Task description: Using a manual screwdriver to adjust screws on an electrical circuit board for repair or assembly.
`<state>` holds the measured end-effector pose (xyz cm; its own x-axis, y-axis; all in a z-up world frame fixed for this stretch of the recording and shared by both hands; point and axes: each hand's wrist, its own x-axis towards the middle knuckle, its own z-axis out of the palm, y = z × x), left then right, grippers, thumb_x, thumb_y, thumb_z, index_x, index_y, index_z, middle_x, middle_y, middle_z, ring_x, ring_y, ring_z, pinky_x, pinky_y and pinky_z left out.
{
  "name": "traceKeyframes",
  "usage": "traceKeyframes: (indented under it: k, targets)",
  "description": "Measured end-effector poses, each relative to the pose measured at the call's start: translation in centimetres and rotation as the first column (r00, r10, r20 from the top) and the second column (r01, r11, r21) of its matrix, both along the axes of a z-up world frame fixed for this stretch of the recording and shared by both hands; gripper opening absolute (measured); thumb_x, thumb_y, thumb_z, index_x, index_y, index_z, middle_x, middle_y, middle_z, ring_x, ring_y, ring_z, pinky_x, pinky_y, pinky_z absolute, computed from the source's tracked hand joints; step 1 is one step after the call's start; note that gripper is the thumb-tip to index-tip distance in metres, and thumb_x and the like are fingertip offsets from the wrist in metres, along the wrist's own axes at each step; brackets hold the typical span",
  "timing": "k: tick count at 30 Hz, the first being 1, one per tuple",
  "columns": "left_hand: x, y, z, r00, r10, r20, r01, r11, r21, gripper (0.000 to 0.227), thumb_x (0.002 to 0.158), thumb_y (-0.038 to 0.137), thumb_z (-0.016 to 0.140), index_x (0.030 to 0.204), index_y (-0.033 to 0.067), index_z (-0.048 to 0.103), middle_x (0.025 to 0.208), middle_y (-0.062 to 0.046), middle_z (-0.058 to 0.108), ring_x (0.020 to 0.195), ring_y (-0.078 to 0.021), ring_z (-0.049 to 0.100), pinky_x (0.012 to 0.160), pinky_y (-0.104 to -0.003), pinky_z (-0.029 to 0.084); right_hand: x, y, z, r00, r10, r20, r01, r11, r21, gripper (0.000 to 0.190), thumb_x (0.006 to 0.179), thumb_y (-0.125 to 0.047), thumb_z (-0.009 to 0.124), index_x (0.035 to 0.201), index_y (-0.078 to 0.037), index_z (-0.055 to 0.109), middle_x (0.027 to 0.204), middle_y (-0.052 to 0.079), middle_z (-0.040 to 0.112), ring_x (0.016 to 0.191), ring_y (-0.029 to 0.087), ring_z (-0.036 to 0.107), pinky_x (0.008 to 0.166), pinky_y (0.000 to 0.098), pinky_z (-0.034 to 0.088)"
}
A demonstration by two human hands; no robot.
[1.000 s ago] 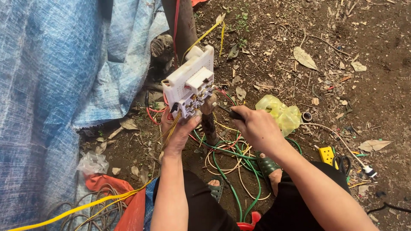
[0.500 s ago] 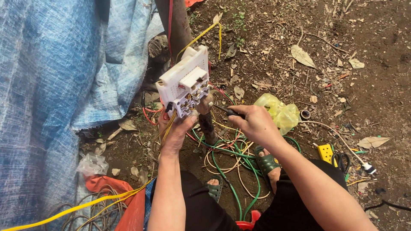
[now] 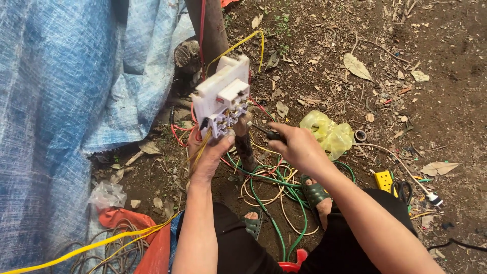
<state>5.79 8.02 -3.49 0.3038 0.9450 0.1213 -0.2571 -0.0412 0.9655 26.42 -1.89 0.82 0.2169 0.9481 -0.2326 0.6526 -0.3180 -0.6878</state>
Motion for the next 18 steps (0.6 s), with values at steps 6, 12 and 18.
traceKeyframes:
  k: [6, 12, 18]
  targets:
    - [-0.1, -0.1, -0.1, 0.999, 0.032, 0.020, -0.031, 0.998, -0.054, 0.050, 0.071, 0.003, 0.088, 0.115, 0.0050, 0.064, 0.098, -0.015, 0.070, 0.086, -0.0258, 0.071, 0.081, -0.039, 0.066, -0.7, -0.8, -3.4, 0.852, 0.037, 0.522, -0.191, 0.951, 0.244, 0.033, 0.092, -0.013, 0.068, 0.124, -0.014, 0.062, 0.094, 0.010, 0.063, 0.077, 0.037, 0.074, 0.066, 0.0506, 0.063]
    - [-0.2, -0.2, -0.3, 0.999, 0.033, -0.021, -0.034, 0.996, -0.084, 0.051, 0.068, 0.002, 0.090, 0.111, 0.0030, 0.064, 0.097, -0.015, 0.072, 0.085, -0.0253, 0.072, 0.078, -0.038, 0.067, -0.4, -0.6, -2.0, 0.998, -0.041, 0.057, 0.031, 0.985, 0.172, 0.025, 0.091, -0.019, 0.072, 0.113, -0.007, 0.074, 0.096, 0.018, 0.075, 0.087, 0.041, 0.075, 0.074, 0.0504, 0.061]
    - [0.0, -0.2, -0.6, 0.998, 0.067, 0.019, -0.065, 0.993, -0.099, 0.049, 0.069, -0.001, 0.088, 0.112, 0.0040, 0.065, 0.097, -0.017, 0.072, 0.085, -0.0267, 0.073, 0.077, -0.039, 0.068, -0.8, -1.1, -3.6, 0.790, -0.055, 0.611, -0.183, 0.929, 0.321, 0.028, 0.094, -0.026, 0.066, 0.119, -0.017, 0.071, 0.096, 0.008, 0.073, 0.080, 0.030, 0.075, 0.067, 0.0428, 0.062]
